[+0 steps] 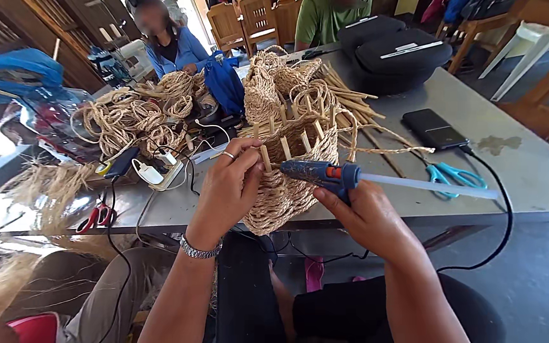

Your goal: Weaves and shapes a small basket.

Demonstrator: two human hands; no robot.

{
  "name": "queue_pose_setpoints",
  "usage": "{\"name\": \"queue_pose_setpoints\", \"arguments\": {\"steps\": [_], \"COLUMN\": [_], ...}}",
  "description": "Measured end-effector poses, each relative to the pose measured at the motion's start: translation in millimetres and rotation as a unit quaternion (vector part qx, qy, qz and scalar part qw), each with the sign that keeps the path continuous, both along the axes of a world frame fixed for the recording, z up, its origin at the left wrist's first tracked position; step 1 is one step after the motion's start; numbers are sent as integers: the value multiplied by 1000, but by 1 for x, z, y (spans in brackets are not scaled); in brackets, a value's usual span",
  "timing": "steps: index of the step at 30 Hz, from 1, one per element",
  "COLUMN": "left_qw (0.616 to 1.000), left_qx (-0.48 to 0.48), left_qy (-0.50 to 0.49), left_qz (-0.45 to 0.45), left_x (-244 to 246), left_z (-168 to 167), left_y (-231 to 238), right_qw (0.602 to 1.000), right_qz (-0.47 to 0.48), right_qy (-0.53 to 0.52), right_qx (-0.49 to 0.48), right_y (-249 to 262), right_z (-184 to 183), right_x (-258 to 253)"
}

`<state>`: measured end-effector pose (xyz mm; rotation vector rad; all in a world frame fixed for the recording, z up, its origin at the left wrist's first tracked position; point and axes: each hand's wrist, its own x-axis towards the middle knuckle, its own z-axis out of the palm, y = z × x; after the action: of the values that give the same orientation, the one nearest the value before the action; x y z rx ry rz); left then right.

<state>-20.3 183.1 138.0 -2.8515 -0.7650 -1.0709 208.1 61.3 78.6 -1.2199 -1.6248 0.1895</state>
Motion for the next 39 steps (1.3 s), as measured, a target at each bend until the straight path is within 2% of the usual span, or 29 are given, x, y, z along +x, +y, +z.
{"name": "queue_pose_setpoints", "arguments": {"steps": [18, 26, 34, 36, 39], "left_qw": [997, 997, 995, 994, 994], "left_qx": [-56, -50, -67, -66, -55], "left_qy": [-12, -21, -63, -70, -87], "left_qz": [-55, -56, -48, -48, -23], "left_x": [-10, -10, -4, -3, 2], "left_z": [-2, -4, -15, -17, -20], "left_y": [9, 8, 2, 2, -1], "right_qw": [1000, 999, 993, 994, 997], "right_qz": [-5, 19, 90, 77, 9], "right_qy": [-11, 27, 80, 81, 67], "right_qx": [-8, -9, -6, 9, 24], "right_y": [-3, -6, -8, -14, -28], "right_z": [2, 3, 2, 3, 9], "right_x": [3, 10, 32, 42, 65]}}
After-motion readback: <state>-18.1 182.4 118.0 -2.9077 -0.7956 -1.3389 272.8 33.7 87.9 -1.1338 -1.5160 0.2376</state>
